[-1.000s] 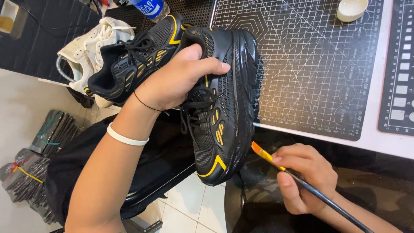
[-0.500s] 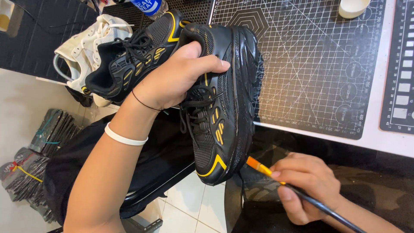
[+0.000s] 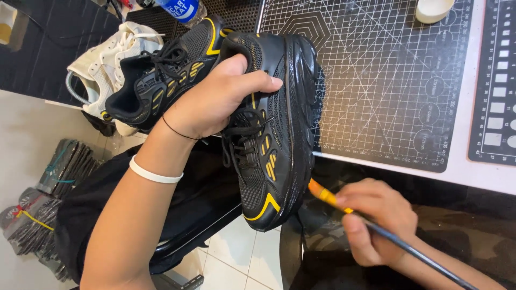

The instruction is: The person paints the sole and side panels of a black sneaker with yellow accents using a small brush. They hold the shoe steady with one hand while applying the paint with the other, occasionally dipping the brush into a small container.

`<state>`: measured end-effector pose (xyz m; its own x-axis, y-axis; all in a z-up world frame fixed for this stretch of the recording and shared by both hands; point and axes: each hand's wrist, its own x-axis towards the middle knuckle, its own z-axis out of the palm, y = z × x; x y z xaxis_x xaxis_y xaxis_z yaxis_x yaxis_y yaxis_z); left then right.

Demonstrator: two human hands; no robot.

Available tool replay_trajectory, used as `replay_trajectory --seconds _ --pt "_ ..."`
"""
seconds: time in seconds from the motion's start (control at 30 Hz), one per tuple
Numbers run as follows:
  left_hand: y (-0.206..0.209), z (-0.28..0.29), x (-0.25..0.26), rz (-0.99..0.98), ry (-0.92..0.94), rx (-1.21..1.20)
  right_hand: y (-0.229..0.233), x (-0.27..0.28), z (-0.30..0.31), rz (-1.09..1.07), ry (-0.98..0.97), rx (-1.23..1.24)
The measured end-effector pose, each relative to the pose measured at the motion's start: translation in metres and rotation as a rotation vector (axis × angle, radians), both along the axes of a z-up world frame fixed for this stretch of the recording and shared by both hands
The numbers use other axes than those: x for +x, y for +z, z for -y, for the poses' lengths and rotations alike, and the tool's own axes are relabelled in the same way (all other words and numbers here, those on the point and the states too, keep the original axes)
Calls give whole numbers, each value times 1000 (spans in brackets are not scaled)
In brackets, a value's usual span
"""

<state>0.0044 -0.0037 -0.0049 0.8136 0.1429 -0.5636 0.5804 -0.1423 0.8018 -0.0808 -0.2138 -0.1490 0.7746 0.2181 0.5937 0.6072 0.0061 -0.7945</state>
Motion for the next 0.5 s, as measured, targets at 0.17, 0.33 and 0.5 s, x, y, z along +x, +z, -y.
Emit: replay_trajectory --seconds 0.17,0.33,0.5 --pt "3 -7 -2 31 -26 -36 2 0 9 69 198 94" --pt "18 -4 -13 35 -270 94 1 -15 38 -58 -67 147" --pt "40 13 -29 148 -611 -12 -28 -11 87 -151 97 58"
